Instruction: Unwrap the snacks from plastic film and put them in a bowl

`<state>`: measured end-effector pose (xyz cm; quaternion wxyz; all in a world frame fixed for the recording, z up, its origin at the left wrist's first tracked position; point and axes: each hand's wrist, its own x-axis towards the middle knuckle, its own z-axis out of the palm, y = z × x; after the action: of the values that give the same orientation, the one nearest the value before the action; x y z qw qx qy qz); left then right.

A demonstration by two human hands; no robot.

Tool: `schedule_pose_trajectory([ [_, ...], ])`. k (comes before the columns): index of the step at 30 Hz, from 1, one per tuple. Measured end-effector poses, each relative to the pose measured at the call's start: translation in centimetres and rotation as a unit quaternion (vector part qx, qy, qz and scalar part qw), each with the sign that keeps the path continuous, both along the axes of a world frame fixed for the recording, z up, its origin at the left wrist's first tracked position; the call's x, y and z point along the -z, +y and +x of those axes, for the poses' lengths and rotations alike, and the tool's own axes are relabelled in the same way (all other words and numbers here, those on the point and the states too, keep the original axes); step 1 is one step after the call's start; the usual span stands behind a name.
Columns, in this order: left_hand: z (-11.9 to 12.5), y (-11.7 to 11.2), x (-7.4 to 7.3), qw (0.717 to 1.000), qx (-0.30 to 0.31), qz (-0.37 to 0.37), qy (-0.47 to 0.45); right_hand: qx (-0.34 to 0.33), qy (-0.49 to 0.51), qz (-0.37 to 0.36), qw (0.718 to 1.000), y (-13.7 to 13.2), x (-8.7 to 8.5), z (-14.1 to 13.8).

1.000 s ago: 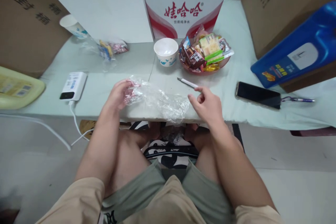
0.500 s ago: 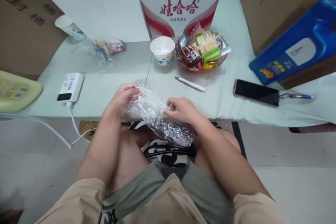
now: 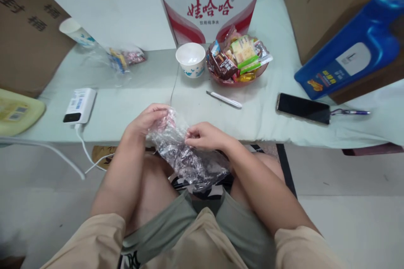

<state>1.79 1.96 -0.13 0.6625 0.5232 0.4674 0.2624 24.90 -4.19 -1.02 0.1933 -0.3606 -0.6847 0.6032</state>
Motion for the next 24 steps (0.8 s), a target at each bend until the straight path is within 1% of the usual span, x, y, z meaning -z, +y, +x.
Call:
schedule_pose_trajectory([
  [1, 0.0, 0.1, 0.3, 0.999, -0.043, 0.011, 0.009, 0.016, 0.013, 0.005, 1.0, 0.1, 0.1, -0.2],
  [3, 0.2, 0.3, 0.9, 0.991, -0.131, 0.023, -0.004, 0.081, 0.047, 0.017, 0.995, 0.3, 0.1, -0.2],
  [4, 0.3, 0.3, 1.1, 0.987, -0.159, 0.018, -0.029, 0.12, 0.061, 0.022, 0.991, 0.4, 0.1, -0.1],
  [5, 0.6, 0.3, 1.3, 0.984, -0.169, 0.005, -0.062, 0.157, 0.073, 0.027, 0.984, 0.6, 0.1, -0.1],
  [7, 1.3, 0.1, 1.5, 0.981, -0.147, -0.028, -0.123, 0.224, 0.095, 0.034, 0.969, 0.9, 0.1, 0.0],
  [9, 2.2, -0.1, 1.5, 0.981, -0.094, -0.064, -0.158, 0.271, 0.111, 0.037, 0.955, 1.1, 0.2, 0.0],
  [12, 3.5, -0.4, 1.6, 0.976, -0.014, -0.126, -0.176, 0.331, 0.1, 0.04, 0.938, 1.1, 0.6, -0.2],
  [14, 4.1, -0.5, 1.6, 0.976, -0.003, -0.13, -0.174, 0.366, 0.069, 0.034, 0.927, 1.0, 0.9, -0.2],
  [16, 4.3, -0.6, 1.5, 0.983, -0.031, -0.099, -0.151, 0.379, 0.045, 0.017, 0.924, 1.0, 1.0, 0.1],
  [19, 4.1, -0.8, 1.3, 0.992, -0.065, -0.057, -0.095, 0.334, 0.023, -0.023, 0.942, 1.3, 1.0, 0.9],
  [20, 3.9, -0.9, 1.2, 0.993, -0.065, -0.05, -0.087, 0.313, 0.016, -0.032, 0.949, 1.4, 1.0, 1.2],
  [22, 3.5, -1.2, 1.0, 0.993, -0.056, -0.039, -0.101, 0.287, 0.014, -0.035, 0.957, 1.7, 1.1, 1.5],
  [24, 3.2, -1.4, 0.9, 0.991, -0.038, -0.036, -0.124, 0.288, 0.032, -0.022, 0.957, 1.9, 1.2, 1.5],
])
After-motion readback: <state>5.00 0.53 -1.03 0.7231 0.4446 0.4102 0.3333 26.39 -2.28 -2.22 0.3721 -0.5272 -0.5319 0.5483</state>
